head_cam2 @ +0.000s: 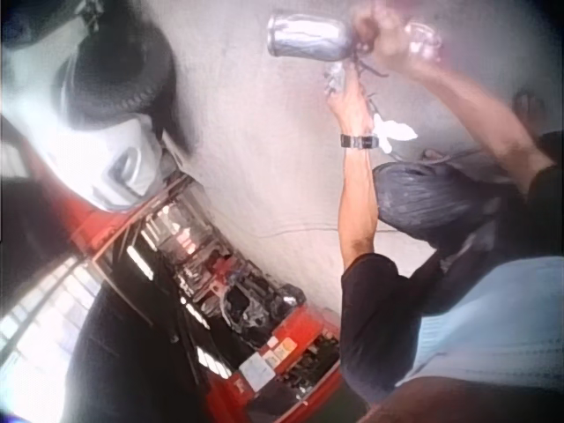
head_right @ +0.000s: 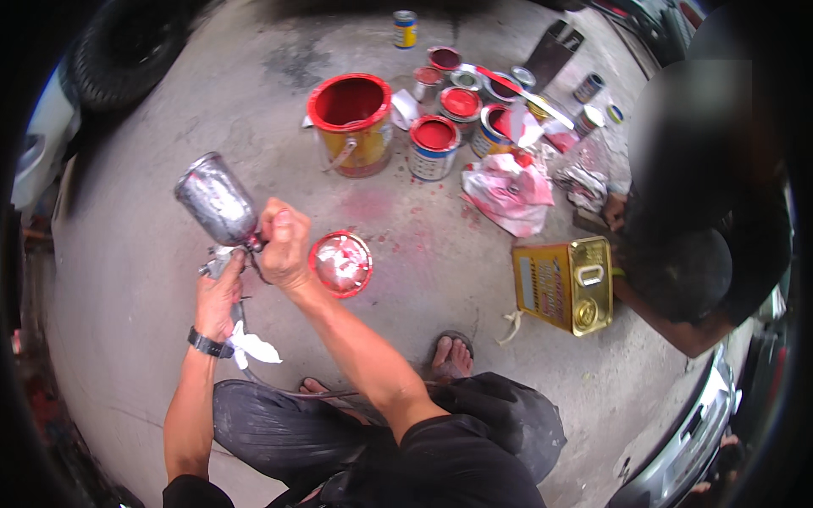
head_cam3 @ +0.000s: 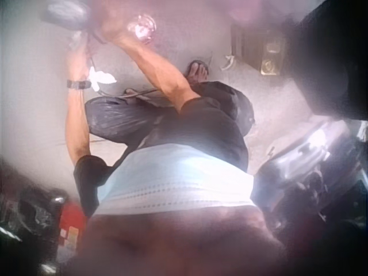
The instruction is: The person assembles a spray gun, pours red paint into a funnel, and filters it into the spray gun's container. They handle paint cans, a funnel, a spray gun, and a solvent tin while sitting on the floor.
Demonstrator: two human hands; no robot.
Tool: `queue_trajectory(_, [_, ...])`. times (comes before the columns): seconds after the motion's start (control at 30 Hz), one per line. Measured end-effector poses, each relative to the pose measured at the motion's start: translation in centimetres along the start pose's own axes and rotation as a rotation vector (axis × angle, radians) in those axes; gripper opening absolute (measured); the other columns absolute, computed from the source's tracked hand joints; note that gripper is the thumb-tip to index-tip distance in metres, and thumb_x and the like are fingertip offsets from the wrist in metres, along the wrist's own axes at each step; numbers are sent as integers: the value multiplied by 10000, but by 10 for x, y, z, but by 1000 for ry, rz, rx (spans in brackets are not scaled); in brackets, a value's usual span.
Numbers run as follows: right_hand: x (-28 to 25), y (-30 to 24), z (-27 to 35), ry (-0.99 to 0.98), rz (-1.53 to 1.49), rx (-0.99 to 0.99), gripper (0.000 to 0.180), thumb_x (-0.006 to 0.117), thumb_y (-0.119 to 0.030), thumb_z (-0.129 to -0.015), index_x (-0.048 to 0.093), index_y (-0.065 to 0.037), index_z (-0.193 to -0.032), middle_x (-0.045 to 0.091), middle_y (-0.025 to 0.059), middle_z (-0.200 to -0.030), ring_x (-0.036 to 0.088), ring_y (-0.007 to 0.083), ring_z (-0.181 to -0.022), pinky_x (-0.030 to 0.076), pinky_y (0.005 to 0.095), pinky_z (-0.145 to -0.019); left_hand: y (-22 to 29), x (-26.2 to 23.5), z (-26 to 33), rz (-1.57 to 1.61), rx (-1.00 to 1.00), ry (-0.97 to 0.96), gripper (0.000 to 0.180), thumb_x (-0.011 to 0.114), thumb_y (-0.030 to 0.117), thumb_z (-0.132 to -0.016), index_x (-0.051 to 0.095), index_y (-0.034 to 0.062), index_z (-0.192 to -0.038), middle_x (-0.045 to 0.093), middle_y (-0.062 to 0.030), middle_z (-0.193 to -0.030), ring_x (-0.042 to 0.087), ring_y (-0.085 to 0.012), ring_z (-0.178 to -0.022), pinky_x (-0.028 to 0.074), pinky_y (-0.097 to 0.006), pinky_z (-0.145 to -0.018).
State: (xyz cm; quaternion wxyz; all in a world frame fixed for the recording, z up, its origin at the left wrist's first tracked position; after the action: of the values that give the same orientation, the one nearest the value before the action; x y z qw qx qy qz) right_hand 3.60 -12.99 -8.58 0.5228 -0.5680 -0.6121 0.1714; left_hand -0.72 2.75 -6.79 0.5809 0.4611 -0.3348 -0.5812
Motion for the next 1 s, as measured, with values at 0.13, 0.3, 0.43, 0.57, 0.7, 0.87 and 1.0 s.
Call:
queue_trajectory(0.13, [8, -4, 5, 148, -40, 96, 541, 251, -368, -1053, 349, -56, -622, 361, 38, -597, 357, 155, -545, 300, 330, -519, 3, -5, 3, -50, 40, 46, 201, 733, 258, -939, 657, 150, -788, 469, 115, -611, 340, -5, -497, 225, -228, -452])
queue_trajectory(0.3, [4, -15, 4, 153, 119, 79, 462, 298, -267, -1025, 421, -9, -662, 403, 155, -569, 461, 315, -514, 359, 420, -534, 2, 7, 1, -56, 29, 61, 193, 734, 254, -938, 646, 154, -797, 477, 121, -632, 340, 2, -505, 224, -226, -457])
queue_trajectory(0.43, [19, -19, -8, 175, 121, 131, 471, 266, -272, -1020, 390, -17, -645, 365, 82, -545, 379, 196, -501, 313, 375, -511, -3, -15, -2, -93, 42, 40, 190, 697, 291, -965, 649, 131, -872, 430, 113, -618, 348, -17, -527, 248, -225, -486])
queue_trajectory(0.57, [16, 0, 7, 69, 48, 156, 551, 244, -357, -1060, 419, -20, -662, 408, 51, -586, 452, 187, -553, 365, 362, -546, 0, -8, 3, 9, -23, 90, 230, 715, 311, -954, 649, 130, -830, 457, 89, -616, 377, -26, -529, 267, -223, -487])
queue_trajectory(0.7, [0, 27, 10, 229, -174, 315, 643, 230, -490, -1076, 451, -31, -684, 434, 51, -586, 519, 191, -576, 453, 337, -608, -5, -6, 2, -47, -74, 94, 270, 734, 356, -934, 671, 112, -838, 491, 66, -640, 399, -41, -542, 291, -224, -495])
queue_trajectory(0.87, [-58, 47, 9, 440, -148, 564, 637, 258, -515, -1074, 455, -27, -714, 439, 67, -593, 543, 221, -610, 491, 390, -674, -9, -11, 0, -10, -89, 90, 307, 728, 382, -933, 693, 80, -891, 508, 53, -651, 419, -45, -580, 313, -228, -529])
queue_trajectory(1.0, [-142, 60, -17, 344, 858, 462, 543, 404, -445, -1053, 559, 44, -873, 554, 183, -642, 577, 382, -654, 503, 479, -736, -16, -15, -8, 72, -83, 75, 309, 714, 383, -944, 687, 76, -932, 522, 53, -676, 434, -41, -600, 319, -221, -535])
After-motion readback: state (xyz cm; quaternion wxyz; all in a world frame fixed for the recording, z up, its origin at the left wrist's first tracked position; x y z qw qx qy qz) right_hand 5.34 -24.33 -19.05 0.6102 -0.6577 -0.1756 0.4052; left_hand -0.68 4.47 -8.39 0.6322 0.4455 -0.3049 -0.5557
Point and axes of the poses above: each hand's wrist, its own z-axis away from the middle knuckle, its own x-axis out of the palm, y = z × x, the point moved 4 cm from there along -z, towards the middle knuckle
